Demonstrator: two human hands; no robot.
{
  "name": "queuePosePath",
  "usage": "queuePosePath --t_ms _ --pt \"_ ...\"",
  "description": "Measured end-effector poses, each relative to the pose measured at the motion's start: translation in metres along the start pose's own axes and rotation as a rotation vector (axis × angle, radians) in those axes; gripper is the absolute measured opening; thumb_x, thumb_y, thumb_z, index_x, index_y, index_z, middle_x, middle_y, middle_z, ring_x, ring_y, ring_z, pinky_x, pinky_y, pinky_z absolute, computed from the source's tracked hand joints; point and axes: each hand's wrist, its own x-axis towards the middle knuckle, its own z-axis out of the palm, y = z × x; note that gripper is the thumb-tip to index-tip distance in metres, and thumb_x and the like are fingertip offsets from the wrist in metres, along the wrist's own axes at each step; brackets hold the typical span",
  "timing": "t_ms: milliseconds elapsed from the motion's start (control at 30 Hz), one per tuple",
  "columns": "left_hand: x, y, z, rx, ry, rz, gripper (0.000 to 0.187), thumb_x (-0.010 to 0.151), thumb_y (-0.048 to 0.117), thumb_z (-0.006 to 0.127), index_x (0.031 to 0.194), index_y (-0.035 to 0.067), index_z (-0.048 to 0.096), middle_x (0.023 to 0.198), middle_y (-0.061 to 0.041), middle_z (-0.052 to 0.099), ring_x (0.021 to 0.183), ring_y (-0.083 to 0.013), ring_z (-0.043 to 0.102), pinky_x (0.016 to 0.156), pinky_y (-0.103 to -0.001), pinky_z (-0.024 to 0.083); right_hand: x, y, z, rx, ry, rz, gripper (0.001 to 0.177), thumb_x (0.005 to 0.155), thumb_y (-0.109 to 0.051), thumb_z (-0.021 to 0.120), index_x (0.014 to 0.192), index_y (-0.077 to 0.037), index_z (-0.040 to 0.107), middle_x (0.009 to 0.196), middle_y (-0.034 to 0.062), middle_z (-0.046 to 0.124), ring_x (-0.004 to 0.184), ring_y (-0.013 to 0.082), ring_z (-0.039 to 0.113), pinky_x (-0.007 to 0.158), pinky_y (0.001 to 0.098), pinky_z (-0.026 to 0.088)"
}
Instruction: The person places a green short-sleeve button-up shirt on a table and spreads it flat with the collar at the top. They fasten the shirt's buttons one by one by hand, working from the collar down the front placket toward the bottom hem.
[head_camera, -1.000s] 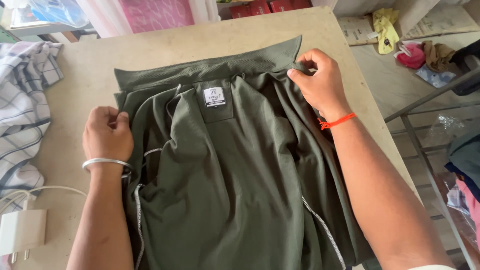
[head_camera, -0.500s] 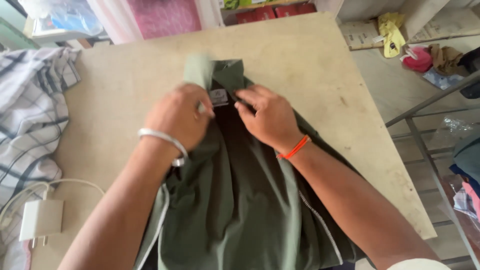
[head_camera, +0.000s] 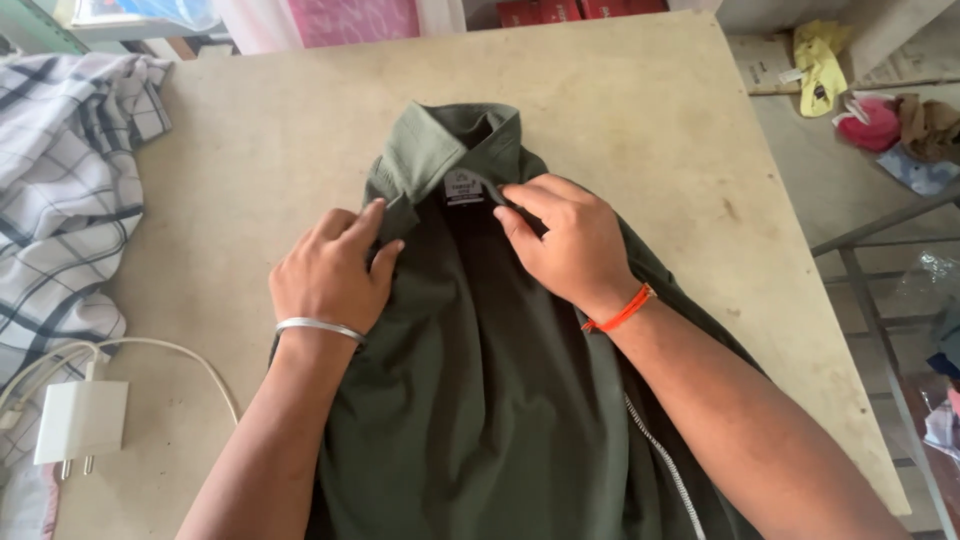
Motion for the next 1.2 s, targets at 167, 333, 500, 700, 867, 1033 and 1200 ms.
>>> queuePosePath --t_ms 167,333,500,700,867,1033,1200 --pt "-0.004 0.006 -0.012 -0.005 0.054 0.081 0.032 0.093 0.033 0.074 0.122 0.02 0.077 0.102 -0.001 0.073 0.09 -0.0268 0.07 0.068 -0.043 0.054 0.0 -0.002 0.004 -0.006 0.005 -0.001 0.013 0.093 -0.01 0.077 0.105 -0.003 0.073 0.095 0.0109 0.072 0.081 0.0311 0.07 0.067 0.0377 0.055" --pt "0.023 0.009 -0.029 -0.134 -0.045 -0.044 0.027 0.092 0.034 0.072 0.112 0.017 0.079 0.096 -0.007 0.074 0.082 -0.0311 0.07 0.07 -0.046 0.055 0.0 0.006 -0.002 -0.054 0.016 0.002 0.014 0.093 -0.009 0.077 0.104 -0.002 0.074 0.094 0.0127 0.072 0.08 0.0341 0.068 0.067 0.0394 0.055" --pt "0.068 0.026 -0.066 0.094 -0.286 0.326 0.027 0.1 0.03 0.067 0.092 0.007 0.078 0.084 -0.017 0.073 0.077 -0.0393 0.068 0.071 -0.052 0.053 0.002 0.007 0.007 -0.039 0.086 -0.038 0.013 0.094 -0.008 0.076 0.104 -0.001 0.073 0.096 0.0153 0.072 0.087 0.0362 0.069 0.074 0.0416 0.056" --pt "0.078 0.066 -0.021 -0.263 -0.055 0.162 0.026 0.098 0.027 0.065 0.101 0.004 0.076 0.086 -0.022 0.072 0.078 -0.0429 0.069 0.072 -0.05 0.054 0.003 0.017 0.0 0.055 0.108 0.1 0.016 0.097 -0.01 0.073 0.11 0.0 0.073 0.096 0.0158 0.073 0.086 0.033 0.072 0.074 0.0386 0.057" --pt "0.026 0.089 0.023 -0.384 -0.174 0.15 0.036 0.093 0.029 0.067 0.117 0.002 0.072 0.083 -0.025 0.071 0.078 -0.0436 0.069 0.07 -0.051 0.053 0.004 0.022 -0.002 0.084 0.108 0.169 0.021 0.094 -0.011 0.073 0.109 0.004 0.07 0.093 0.0198 0.071 0.082 0.0348 0.07 0.071 0.0374 0.055" --pt "0.019 0.075 0.036 -0.616 -0.277 -0.101 0.038 0.083 0.023 0.073 0.116 0.005 0.073 0.082 -0.019 0.076 0.073 -0.0331 0.074 0.068 -0.041 0.056 -0.003 0.025 0.0 0.232 -0.014 0.234 0.02 0.095 -0.01 0.067 0.11 0.004 0.069 0.091 0.0183 0.072 0.078 0.0273 0.073 0.072 0.0346 0.056" --pt "0.021 0.052 0.052 -1.065 -0.073 -0.268 0.012 0.095 0.008 0.071 0.103 0.0 0.075 0.081 -0.003 0.073 0.069 -0.0054 0.062 0.063 -0.024 0.054 -0.002 0.03 -0.003 0.289 -0.114 0.205 0.017 0.096 -0.008 0.067 0.108 0.004 0.07 0.094 0.0135 0.075 0.084 0.0166 0.073 0.075 0.0305 0.056"
